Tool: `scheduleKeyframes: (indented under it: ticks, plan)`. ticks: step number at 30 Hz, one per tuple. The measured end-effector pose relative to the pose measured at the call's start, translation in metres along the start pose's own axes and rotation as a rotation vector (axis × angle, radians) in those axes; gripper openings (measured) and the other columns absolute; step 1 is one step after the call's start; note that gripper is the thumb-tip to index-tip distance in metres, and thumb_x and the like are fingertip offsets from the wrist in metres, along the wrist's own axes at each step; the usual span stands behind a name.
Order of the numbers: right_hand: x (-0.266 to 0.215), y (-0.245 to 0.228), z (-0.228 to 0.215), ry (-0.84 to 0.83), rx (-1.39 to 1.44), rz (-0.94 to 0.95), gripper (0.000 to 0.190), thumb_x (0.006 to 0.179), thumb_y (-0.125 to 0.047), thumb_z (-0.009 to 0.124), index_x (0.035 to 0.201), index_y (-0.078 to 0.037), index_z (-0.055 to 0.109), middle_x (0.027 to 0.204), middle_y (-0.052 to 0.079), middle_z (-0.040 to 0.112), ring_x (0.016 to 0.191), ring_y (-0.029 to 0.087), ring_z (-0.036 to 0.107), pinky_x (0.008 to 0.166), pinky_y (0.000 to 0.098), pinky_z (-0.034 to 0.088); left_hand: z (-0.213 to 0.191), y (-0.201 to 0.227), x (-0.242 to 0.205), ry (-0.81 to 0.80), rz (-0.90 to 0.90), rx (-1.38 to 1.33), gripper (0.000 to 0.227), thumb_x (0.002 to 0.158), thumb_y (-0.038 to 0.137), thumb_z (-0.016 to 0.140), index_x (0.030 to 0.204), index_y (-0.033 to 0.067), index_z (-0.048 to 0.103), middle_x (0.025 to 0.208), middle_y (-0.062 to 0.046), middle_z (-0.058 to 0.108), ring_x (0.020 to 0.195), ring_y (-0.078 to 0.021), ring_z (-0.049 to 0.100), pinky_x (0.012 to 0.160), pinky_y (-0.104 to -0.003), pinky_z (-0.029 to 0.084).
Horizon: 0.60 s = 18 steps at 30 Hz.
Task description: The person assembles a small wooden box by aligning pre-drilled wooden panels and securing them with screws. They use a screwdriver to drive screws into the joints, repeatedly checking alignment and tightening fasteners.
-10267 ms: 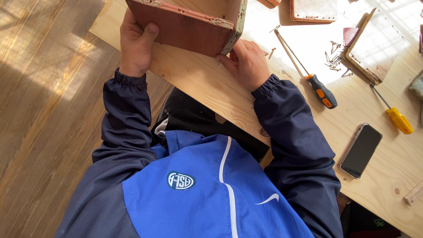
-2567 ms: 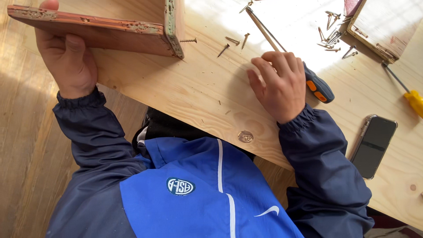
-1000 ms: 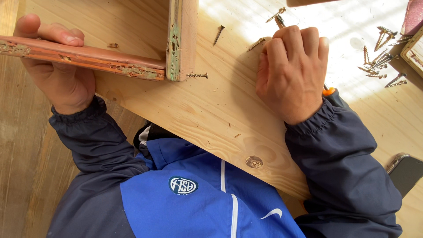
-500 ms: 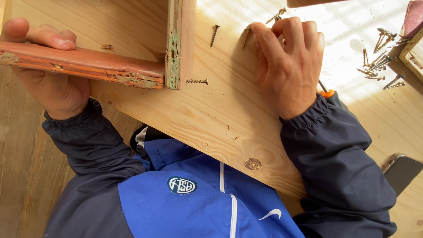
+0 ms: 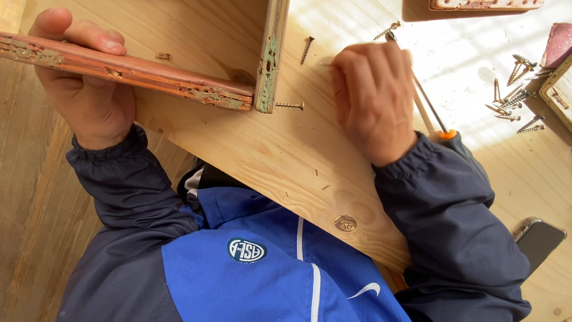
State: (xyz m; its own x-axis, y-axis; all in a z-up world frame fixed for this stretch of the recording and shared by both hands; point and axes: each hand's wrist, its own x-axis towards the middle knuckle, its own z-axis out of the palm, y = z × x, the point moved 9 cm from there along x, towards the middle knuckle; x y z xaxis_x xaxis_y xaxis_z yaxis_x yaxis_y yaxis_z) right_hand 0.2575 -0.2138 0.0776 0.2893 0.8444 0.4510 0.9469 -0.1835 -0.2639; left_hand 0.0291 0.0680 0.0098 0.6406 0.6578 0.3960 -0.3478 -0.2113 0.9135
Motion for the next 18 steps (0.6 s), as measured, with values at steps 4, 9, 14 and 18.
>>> scheduleKeyframes:
  ticks: [4, 9, 14, 18]
  plan:
    - [0.000, -0.029, 0.007, -0.051, 0.196, -0.126, 0.005, 0.109, -0.004, 0.060, 0.106, -0.001, 0.057, 0.096, 0.013, 0.066, 0.080, 0.023, 0.052, 0.072, 0.0363, 0.041, 0.000, 0.000, 0.000, -0.002, 0.002, -0.005, 0.052, 0.100, 0.030, 0.072, 0.146, 0.0153, 0.052, 0.108, -0.016, 0.057, 0.098, -0.0259, 0.053, 0.091, -0.041, 0.043]
    - [0.007, -0.044, 0.004, -0.096, 0.283, -0.122, 0.004, 0.107, -0.002, 0.055, 0.104, 0.000, 0.057, 0.098, 0.014, 0.063, 0.080, 0.032, 0.050, 0.074, 0.0407, 0.042, 0.003, 0.004, 0.000, 0.003, 0.005, 0.012, 0.050, 0.101, 0.028, 0.071, 0.145, 0.0153, 0.052, 0.107, -0.016, 0.057, 0.095, -0.0254, 0.051, 0.091, -0.041, 0.042]
    - [0.009, -0.046, 0.002, -0.072, 0.297, -0.131, 0.004, 0.107, -0.001, 0.055, 0.103, 0.000, 0.056, 0.096, 0.015, 0.062, 0.079, 0.032, 0.050, 0.074, 0.0402, 0.043, 0.004, 0.004, 0.002, -0.002, 0.010, 0.005, 0.049, 0.102, 0.028, 0.070, 0.145, 0.0155, 0.051, 0.108, -0.017, 0.057, 0.092, -0.0254, 0.050, 0.087, -0.041, 0.041]
    - [0.007, -0.049, -0.003, -0.037, 0.328, -0.152, 0.003, 0.106, 0.001, 0.055, 0.104, 0.003, 0.056, 0.096, 0.017, 0.062, 0.079, 0.034, 0.051, 0.074, 0.0415, 0.043, 0.004, 0.004, 0.001, 0.014, -0.001, -0.001, 0.049, 0.101, 0.031, 0.072, 0.143, 0.0155, 0.052, 0.106, -0.016, 0.057, 0.089, -0.0242, 0.049, 0.086, -0.040, 0.039]
